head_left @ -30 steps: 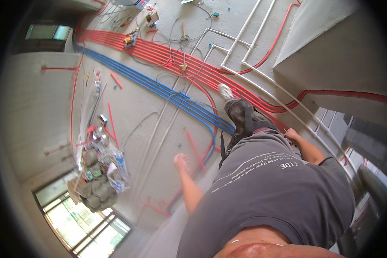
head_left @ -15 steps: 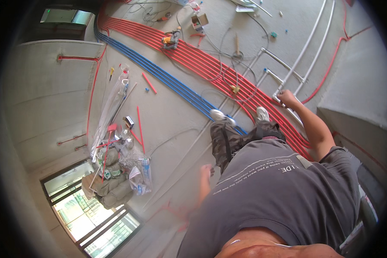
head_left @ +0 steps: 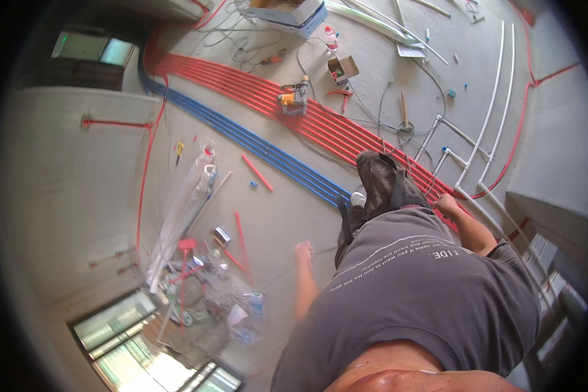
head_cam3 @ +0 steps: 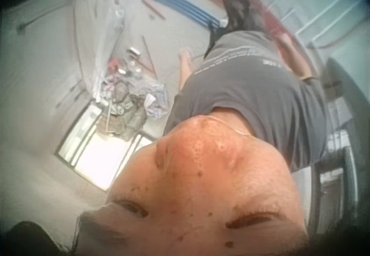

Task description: The person walks through a construction room and uses a power drill to fasten white conduits to the ceiling. They also handle red and blue conduits, a cardboard box, and a roll of tape while working overhead.

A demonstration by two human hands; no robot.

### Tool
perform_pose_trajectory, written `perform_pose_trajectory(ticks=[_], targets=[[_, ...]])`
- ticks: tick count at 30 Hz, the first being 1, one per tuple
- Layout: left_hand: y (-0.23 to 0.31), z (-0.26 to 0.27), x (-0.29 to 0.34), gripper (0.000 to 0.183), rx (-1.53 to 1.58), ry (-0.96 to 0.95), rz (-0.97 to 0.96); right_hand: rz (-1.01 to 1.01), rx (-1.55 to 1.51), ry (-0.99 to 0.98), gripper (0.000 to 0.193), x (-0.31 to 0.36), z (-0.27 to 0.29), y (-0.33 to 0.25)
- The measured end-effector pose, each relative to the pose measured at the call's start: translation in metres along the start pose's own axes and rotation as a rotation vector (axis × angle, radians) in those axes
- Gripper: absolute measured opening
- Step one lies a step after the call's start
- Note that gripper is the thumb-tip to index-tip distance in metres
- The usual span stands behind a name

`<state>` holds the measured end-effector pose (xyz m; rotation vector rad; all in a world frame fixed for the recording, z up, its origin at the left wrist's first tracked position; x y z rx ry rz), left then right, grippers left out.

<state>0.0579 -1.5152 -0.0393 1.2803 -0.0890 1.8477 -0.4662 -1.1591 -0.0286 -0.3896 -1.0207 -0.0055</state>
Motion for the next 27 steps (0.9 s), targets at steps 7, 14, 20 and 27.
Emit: perform_pose_trajectory(ticks=[7,14,20,27], targets=[[0.287,0.068,-0.133,0.022,-0.121,-0.102,-0.315,-0.213,-0.391,-0.065,0.027,-0.061,-0.101,-0.106],[0.509,0.096,-0.233,0.02,-0.508,-0.247,-0.389,0.224,-0.08,-0.007,0.031,-0.197,-0.114,-0.36],[0.742,0.064,-0.307,0.025,-0.442,-0.416,-0.473,0.179,-0.966,0.061,0.023,-0.189,-0.081,-0.585],[0.873,-0.12,-0.541,0.038,-1.032,-0.675,-0.649,-0.023,-1.191,0.393,0.028,-0.171,-0.163,-0.617]])
Point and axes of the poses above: each hand's wrist, its own x-axis away from the middle knuckle, its own z-axis out of the back of the hand, y = z × x, the point moved 4 cm from there along -x, towards the middle knuckle, and after that the axes turned 11 degrees about -x, right-handed, at the moved point
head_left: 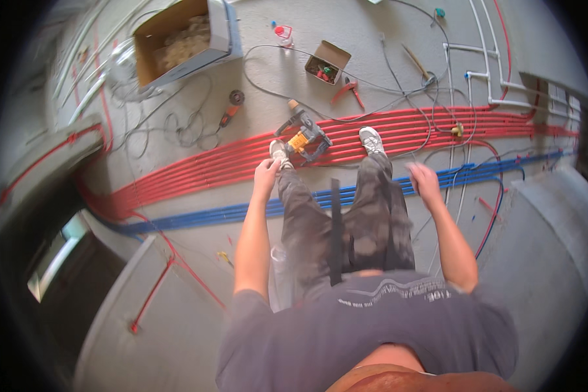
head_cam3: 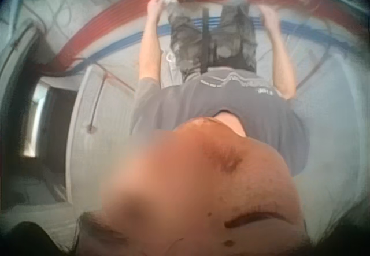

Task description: The person walks through a construction room and uses a power drill to fasten white conduits to the ceiling. They also handle red and blue conduits, a cardboard box, and a roll of tape while working overhead.

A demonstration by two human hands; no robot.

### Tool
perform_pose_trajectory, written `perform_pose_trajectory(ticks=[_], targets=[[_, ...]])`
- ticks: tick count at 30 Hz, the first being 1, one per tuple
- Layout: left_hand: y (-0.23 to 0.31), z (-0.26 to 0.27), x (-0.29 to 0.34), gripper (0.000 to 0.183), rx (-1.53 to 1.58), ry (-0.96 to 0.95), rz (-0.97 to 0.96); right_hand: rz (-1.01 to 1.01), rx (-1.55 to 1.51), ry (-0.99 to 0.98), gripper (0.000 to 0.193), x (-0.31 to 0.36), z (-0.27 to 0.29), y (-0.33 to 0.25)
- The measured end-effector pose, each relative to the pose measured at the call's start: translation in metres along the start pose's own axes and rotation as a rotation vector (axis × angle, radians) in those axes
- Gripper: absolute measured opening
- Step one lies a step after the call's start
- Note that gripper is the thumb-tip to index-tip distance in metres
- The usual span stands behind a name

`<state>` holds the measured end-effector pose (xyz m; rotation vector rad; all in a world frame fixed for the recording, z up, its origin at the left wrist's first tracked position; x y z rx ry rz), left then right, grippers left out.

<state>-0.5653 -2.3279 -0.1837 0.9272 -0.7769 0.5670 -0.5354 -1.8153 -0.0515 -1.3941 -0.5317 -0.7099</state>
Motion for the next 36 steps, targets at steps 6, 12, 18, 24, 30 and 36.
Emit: perform_pose_trajectory(ticks=[6,12,18,24,30,36], targets=[[-0.076,-0.078,-0.24,0.071,-0.892,-0.183,0.116,-0.543,-0.048,0.501,0.031,0.153,-0.032,0.224],[-0.159,-0.11,-0.424,0.058,-1.142,-0.107,-0.064,-0.809,0.066,0.087,0.029,0.177,-0.108,0.365],[-0.161,-0.195,-0.467,0.036,-0.423,-0.267,-0.058,-1.026,-0.145,0.366,0.028,0.178,-0.121,0.446],[-0.158,-0.196,-0.34,0.032,-0.174,-0.138,-0.08,-0.765,-0.188,0.386,0.028,0.144,-0.088,0.455],[-0.074,-0.245,-0.156,0.038,-0.142,0.074,-0.143,-0.278,-0.127,0.4,0.024,0.009,-0.087,0.335],[-0.079,-0.318,-0.144,0.032,-0.187,0.309,-0.325,0.319,-0.39,0.326,0.023,-0.091,-0.128,0.231]])
Point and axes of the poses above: each hand's wrist, its own x-axis away from the middle knuckle, its own z-axis out of the back of the hand, y = z × x, the point moved 4 cm from there along -x, towards the middle knuckle, and after that the axes turned 11 degrees about -x, right-handed, at the moved point
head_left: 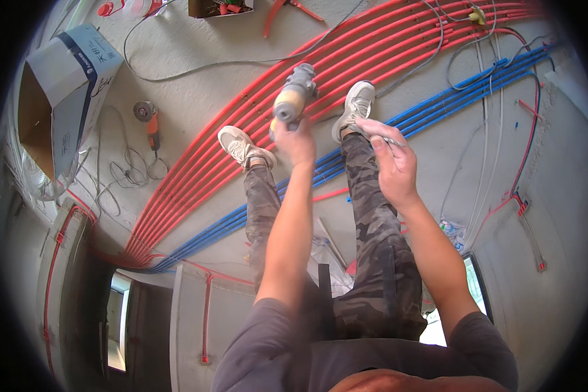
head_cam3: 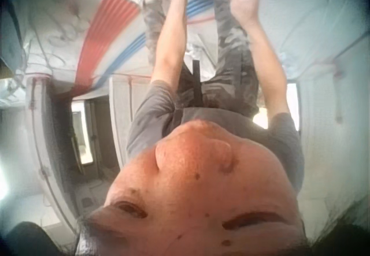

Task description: The person walks through a construction room and uses a power drill to fasten white conduits to the ceiling. They also handle red and blue conduits, a cardboard box, and a roll of tape while working overhead.

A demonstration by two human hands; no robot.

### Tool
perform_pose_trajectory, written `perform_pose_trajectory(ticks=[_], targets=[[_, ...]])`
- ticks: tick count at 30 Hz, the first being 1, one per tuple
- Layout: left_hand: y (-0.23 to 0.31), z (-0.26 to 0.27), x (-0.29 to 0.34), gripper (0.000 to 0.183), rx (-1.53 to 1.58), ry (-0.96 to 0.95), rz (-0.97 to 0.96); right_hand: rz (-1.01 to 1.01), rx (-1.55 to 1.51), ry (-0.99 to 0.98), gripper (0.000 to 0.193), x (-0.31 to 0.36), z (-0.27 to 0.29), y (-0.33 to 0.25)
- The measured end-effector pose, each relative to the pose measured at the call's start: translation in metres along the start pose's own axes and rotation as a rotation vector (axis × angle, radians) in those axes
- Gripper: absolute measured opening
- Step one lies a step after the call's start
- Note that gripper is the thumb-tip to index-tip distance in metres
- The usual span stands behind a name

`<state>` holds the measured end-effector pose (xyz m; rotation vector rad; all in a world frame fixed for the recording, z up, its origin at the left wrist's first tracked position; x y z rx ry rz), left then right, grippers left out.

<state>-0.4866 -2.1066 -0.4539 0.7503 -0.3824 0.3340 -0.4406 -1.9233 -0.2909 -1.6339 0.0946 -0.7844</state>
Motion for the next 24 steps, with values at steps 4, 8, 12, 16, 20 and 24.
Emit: perform_pose_trajectory(ticks=[4,8,12,16,20,24], targets=[[0.001,-0.042,-0.001,0.038,-0.07,0.047,0.004,0.095,-0.017,-0.064,0.024,-0.029,-0.039,-0.008],[0.01,-0.051,0.007,0.044,-0.079,-0.001,0.01,0.145,-0.043,0.012,0.024,-0.042,-0.041,0.014],[0.009,-0.056,0.012,0.024,0.034,-0.078,-0.174,0.199,0.169,-0.067,0.023,-0.047,-0.023,0.036],[-0.058,-0.083,0.008,0.025,0.085,-0.107,-0.162,0.384,0.263,-0.233,0.026,-0.04,-0.03,0.03],[-0.079,-0.084,-0.003,0.034,-0.058,-0.134,-0.184,0.255,0.11,-0.246,0.025,-0.04,-0.037,0.013],[-0.062,-0.075,-0.002,0.033,-0.011,-0.293,-0.057,0.265,0.222,-0.243,0.024,-0.047,-0.049,0.028]])
Point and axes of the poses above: each hand's wrist, its own x-axis away from the middle knuckle, its own z-axis out of the back of the hand, y = z × x, the point moved 4 cm from there along -x, towards the middle knuckle, and after that the axes turned 11 degrees about -x, right-handed, at the moved point
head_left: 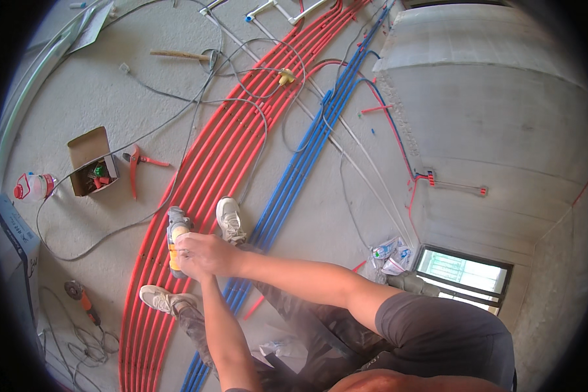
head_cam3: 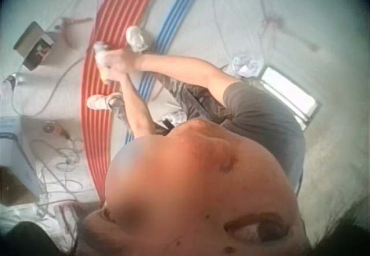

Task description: The person walks through a construction room and uses a power drill to fasten white conduits to the ceiling. They also handle red and blue conduits, a cardboard box, and a roll of tape while working overhead.

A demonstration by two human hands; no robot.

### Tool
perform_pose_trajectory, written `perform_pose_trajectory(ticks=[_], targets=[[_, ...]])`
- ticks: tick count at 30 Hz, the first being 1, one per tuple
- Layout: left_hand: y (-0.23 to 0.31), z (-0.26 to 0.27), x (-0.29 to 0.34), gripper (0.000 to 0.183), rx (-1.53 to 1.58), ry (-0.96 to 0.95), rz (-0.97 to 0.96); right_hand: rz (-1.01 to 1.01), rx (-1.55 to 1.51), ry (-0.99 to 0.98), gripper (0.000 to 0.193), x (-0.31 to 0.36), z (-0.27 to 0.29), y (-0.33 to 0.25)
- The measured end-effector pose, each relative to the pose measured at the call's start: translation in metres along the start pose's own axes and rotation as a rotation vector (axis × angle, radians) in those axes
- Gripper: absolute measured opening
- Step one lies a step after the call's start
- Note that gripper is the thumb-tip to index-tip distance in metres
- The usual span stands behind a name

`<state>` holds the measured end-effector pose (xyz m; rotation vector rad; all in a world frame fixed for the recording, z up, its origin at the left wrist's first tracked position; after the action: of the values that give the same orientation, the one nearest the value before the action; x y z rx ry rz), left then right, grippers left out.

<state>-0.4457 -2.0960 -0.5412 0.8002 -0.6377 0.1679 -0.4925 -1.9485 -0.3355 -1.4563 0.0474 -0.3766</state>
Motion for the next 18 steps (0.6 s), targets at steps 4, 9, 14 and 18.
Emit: perform_pose_trajectory(ticks=[4,9,14,18], targets=[[0.017,0.0,0.005,0.03,-0.175,0.083,-0.097,0.057,0.143,-0.054,0.022,-0.005,-0.011,0.013],[0.021,0.001,0.001,0.027,-0.687,0.129,-0.4,0.197,0.213,-0.078,0.02,0.0,-0.009,0.004],[0.035,0.012,0.009,0.034,-0.099,0.11,-0.166,0.255,0.16,0.028,0.018,-0.002,0.013,0.001],[0.058,0.028,0.01,0.034,-0.164,0.165,-0.19,0.072,0.059,0.151,0.015,0.005,0.014,0.012]])
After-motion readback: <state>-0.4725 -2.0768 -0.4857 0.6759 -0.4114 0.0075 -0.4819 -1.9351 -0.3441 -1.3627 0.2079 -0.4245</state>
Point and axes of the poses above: each hand's wrist, its own x-axis away from the middle knuckle, its own z-axis out of the back of the hand, y = z × x, the point moved 4 cm from there along -x, towards the middle knuckle, and after that the axes turned 11 degrees about -x, right-handed, at the moved point
